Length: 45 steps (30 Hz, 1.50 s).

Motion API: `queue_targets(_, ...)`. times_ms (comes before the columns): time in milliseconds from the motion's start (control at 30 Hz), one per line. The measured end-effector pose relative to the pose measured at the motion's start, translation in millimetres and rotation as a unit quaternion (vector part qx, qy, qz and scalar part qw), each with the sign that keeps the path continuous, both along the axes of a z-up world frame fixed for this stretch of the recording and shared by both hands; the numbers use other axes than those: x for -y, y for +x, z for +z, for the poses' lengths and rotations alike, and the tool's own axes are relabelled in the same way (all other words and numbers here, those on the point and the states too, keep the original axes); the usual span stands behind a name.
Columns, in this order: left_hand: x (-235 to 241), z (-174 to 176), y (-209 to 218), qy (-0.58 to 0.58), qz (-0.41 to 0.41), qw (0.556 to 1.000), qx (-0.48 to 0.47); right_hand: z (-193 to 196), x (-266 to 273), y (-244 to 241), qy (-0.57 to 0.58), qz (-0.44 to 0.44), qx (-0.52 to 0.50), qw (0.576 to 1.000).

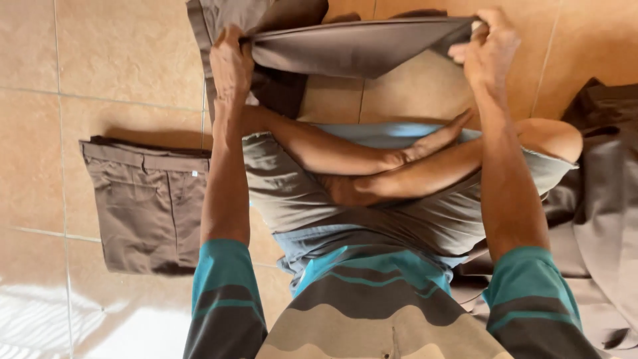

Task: The person sits cross-legged on a tiled floor and folds a pair of brown trousers by hand. They smooth the fabric, fold the legs together, and then fold the garment in half to create a neat rectangular stack.

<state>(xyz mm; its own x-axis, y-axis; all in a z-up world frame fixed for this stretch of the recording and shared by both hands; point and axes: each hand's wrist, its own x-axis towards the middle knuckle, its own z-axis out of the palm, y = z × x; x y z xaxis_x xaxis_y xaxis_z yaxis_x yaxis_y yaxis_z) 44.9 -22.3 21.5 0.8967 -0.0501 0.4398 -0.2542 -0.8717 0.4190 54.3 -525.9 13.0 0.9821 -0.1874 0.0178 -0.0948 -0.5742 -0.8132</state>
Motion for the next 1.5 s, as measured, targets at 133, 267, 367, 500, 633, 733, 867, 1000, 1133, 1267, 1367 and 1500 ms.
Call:
queue_targets(133, 1.5, 39.6, 49.4, -0.022, 0.044, 0.991, 0.122, 49.4, 18.6, 5.9, -0.076, -0.051, 0.278, 0.956)
queue_targets(267, 11.5, 112.4, 24.7, -0.086, 0.024, 0.969, 0.23, 194.3, -60.8, -71.5, -0.2, 0.016, 0.469, 0.86)
queue_targets(367, 8.2, 117.0, -30.9, -0.105, 0.002, 0.977, 0.184, 92.4, -38.4, -106.0, -0.177, 0.06, 0.373, 0.909)
queue_targets(500, -24.9, 36.3, -66.3, -0.026, 0.085, 0.994, -0.061, -97.2, -36.2, -107.9, -0.29, 0.085, -0.024, 0.953)
queue_targets(633, -12.6, -6.5, -67.5, 0.146, 0.151, 0.964, -0.162, -96.7, -57.9, -120.0, -0.352, 0.217, -0.162, 0.896)
queue_targets(733, 58.5, -0.7, -54.8, 0.163, 0.078, 0.98, -0.089, -111.1, -54.1, -111.9, -0.364, 0.23, -0.151, 0.89)
queue_targets(867, 93.0, -102.8, -31.4, 0.17, -0.035, 0.923, -0.343, -78.9, -64.0, -115.4, -0.382, 0.093, -0.128, 0.911)
queue_targets(1000, 75.7, -132.9, -20.2, 0.175, -0.032, 0.886, -0.428, -107.0, -14.7, -73.8, -0.382, 0.007, -0.108, 0.918)
queue_targets(1133, 72.5, -131.5, -22.5, 0.197, -0.016, 0.853, -0.482, -144.7, 15.0, -33.4, -0.25, -0.066, -0.219, 0.941)
queue_targets(1267, 54.3, -125.2, -6.3, 0.184, 0.024, 0.872, -0.453, -214.1, 55.6, -17.1, -0.139, -0.136, -0.256, 0.947)
queue_targets(1367, 41.6, -85.3, 11.0, 0.09, 0.08, 0.939, -0.321, -222.9, 58.7, -8.6, -0.084, -0.165, -0.188, 0.965)
queue_targets(1500, 36.3, -67.6, 27.8, 0.062, 0.118, 0.984, -0.116, -188.3, 51.8, -8.5, 0.003, -0.184, -0.122, 0.975)
